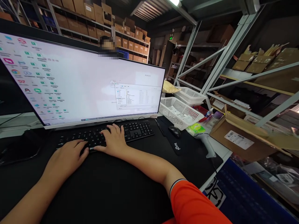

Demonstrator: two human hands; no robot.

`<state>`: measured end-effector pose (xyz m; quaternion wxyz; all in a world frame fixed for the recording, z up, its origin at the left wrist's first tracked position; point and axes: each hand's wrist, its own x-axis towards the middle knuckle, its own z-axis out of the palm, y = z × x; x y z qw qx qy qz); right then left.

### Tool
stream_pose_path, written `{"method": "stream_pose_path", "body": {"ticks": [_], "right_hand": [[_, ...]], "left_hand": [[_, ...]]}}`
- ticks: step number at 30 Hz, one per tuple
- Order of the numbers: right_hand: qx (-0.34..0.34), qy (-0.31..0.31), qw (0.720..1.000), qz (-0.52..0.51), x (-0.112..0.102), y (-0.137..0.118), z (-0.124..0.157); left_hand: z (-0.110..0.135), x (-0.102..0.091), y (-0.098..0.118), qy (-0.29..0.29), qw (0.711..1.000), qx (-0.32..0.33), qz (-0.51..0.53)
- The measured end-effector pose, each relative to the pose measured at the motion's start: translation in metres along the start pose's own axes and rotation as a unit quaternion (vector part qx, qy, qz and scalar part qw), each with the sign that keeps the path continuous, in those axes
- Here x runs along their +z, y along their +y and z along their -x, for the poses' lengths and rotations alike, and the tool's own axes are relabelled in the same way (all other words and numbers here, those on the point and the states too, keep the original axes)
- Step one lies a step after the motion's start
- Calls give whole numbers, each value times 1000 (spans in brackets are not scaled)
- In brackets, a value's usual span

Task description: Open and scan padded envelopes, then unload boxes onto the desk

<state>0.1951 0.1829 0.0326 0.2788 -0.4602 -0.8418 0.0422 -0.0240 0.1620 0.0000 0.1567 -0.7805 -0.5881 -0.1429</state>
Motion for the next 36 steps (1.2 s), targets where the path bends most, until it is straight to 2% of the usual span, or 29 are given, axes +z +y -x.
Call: {"method": "stream_pose_path", "body": {"ticks": [4, 7, 9, 12, 14, 16, 19, 21, 28, 36], "right_hand": [[-6, -35, 999, 32, -21, 36, 1], [6, -5, 995, 99, -58, 91, 17], [53, 29, 989, 138, -91, 140, 38], [159, 58, 974, 153, -138, 213, 81], [214, 63, 965, 140, -158, 251, 112], [217, 47, 968, 119, -166, 276, 139], [186, 24, 976, 108, -160, 288, 163], [199, 36, 973, 113, -153, 287, 167], [251, 64, 956, 138, -150, 282, 166], [247, 67, 957, 137, -148, 286, 167]], "left_hand": [[-1, -7, 3, -24, 1000, -13, 3], [-1, -15, 8, -45, 998, -33, 4], [-1, -18, 10, -51, 998, -39, 4], [-2, -18, 11, -46, 998, -34, 5], [-2, -16, 10, -39, 999, -36, 7], [-2, -13, 9, -33, 998, -43, 10], [-2, -8, 6, -26, 998, -47, 12], [-1, -2, 2, -22, 999, -39, 11], [1, 13, -13, -32, 999, -17, 23], [-1, 17, -18, -38, 998, -27, 41]]}}
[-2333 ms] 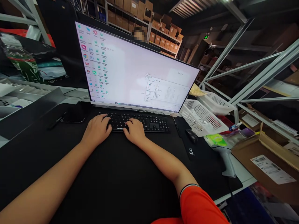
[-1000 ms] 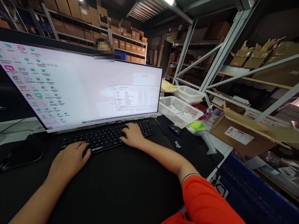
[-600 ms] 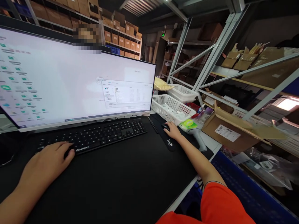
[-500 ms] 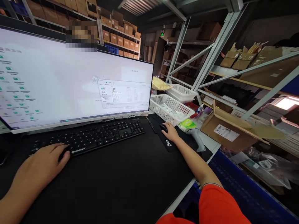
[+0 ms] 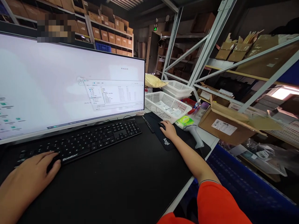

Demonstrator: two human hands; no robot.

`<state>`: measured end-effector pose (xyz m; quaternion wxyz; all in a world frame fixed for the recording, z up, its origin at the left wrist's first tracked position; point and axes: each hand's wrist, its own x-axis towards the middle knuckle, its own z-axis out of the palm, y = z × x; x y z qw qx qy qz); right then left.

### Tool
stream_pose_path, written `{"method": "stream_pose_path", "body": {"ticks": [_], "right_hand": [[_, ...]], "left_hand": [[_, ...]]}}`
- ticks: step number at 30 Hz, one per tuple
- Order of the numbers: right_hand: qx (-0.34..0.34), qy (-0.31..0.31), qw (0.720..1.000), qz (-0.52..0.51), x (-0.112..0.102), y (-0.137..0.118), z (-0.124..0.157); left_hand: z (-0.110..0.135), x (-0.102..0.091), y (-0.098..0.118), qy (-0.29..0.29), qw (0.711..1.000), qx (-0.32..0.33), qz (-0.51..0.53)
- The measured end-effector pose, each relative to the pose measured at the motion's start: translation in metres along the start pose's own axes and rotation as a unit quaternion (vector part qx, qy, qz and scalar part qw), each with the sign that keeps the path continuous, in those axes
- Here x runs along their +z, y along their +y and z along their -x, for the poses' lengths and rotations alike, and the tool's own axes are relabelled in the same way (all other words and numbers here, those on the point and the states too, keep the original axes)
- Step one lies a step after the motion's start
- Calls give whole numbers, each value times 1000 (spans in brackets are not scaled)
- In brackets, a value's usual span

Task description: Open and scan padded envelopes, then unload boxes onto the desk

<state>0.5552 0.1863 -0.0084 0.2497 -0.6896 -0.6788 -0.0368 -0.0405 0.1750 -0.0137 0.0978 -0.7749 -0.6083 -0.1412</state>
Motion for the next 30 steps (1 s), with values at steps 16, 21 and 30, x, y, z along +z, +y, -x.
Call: {"method": "stream_pose_path", "body": {"ticks": [16, 21, 30], "right_hand": [[-5, -8, 1000, -3, 3, 3, -3], [-5, -10, 1000, -3, 3, 2, -3], [-7, -9, 1000, -5, 1, 1, -1]], "left_hand": [[-3, 22, -18, 15, 1000, 15, -14], [-5, 23, -17, 18, 1000, 9, -13], [-5, 20, -13, 30, 999, 42, 11]]}}
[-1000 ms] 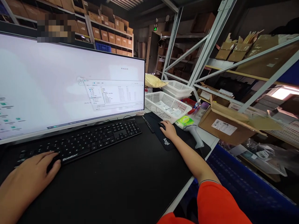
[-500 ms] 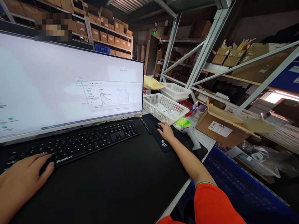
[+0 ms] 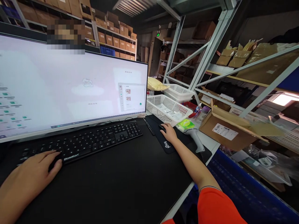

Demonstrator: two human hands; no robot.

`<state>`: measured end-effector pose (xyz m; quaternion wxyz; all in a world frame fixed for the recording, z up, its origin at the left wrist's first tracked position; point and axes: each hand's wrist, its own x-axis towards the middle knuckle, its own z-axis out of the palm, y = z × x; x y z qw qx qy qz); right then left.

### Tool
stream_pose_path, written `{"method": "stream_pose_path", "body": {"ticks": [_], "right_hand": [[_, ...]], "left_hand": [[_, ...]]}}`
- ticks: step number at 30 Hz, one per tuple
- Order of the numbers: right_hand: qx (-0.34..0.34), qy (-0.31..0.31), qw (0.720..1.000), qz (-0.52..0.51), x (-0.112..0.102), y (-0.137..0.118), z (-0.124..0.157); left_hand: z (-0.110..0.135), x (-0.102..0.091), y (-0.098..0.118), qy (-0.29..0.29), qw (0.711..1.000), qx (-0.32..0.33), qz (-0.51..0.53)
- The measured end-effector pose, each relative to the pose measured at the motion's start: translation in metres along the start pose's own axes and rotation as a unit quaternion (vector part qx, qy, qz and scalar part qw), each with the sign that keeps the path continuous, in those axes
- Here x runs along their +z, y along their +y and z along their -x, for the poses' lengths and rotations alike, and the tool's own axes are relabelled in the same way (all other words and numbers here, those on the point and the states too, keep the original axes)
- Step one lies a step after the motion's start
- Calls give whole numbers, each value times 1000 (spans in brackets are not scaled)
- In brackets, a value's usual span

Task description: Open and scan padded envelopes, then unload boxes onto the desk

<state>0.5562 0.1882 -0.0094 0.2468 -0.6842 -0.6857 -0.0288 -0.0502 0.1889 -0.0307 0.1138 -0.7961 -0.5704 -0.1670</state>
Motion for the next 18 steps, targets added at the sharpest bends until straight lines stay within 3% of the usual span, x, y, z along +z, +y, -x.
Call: {"method": "stream_pose_path", "body": {"ticks": [9, 18], "right_hand": [[-49, 22, 998, -18, 12, 13, 1], [-105, 15, 994, -39, 18, 19, 0]], "left_hand": [[6, -47, 45, -7, 999, -46, -12], [11, -57, 55, 4, 998, -62, -2]]}}
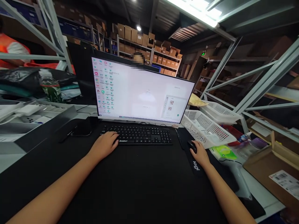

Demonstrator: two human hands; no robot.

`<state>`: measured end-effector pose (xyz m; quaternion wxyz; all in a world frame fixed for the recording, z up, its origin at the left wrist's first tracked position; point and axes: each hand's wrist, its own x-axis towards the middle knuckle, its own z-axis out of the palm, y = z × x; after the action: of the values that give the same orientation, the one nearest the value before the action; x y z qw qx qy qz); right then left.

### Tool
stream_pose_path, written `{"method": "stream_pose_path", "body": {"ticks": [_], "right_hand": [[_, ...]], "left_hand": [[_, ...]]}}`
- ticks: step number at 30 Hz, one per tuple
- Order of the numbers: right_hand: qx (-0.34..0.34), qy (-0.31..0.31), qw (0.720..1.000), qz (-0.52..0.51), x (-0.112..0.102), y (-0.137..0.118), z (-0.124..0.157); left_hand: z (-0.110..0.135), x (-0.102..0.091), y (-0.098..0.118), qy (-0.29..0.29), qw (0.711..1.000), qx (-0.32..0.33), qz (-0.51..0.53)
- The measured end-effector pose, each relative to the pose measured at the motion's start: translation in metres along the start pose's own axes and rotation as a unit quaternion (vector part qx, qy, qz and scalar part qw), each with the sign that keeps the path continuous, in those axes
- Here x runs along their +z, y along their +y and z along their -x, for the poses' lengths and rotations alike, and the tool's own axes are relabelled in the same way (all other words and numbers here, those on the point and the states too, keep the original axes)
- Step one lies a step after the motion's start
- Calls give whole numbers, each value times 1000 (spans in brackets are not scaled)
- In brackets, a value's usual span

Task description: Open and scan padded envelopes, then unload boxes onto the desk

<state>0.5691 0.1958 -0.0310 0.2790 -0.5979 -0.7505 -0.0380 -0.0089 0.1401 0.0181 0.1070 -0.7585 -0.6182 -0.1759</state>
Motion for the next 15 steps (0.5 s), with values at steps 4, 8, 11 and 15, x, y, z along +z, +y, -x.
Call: {"method": "stream_pose_path", "body": {"ticks": [4, 8, 11, 15], "right_hand": [[-23, -25, 999, -8, -1, -5, -4], [-23, -22, 999, -27, 0, -5, -7], [-20, -19, 999, -33, 1, -2, -6], [-15, -15, 999, -32, 0, -1, -3]], "left_hand": [[1, -1, 1, 9, 1000, 3, 8], [1, 1, 1, 19, 1000, 5, 13], [1, 3, 0, 22, 1000, 3, 11], [1, 5, -1, 23, 1000, 6, 7]]}}
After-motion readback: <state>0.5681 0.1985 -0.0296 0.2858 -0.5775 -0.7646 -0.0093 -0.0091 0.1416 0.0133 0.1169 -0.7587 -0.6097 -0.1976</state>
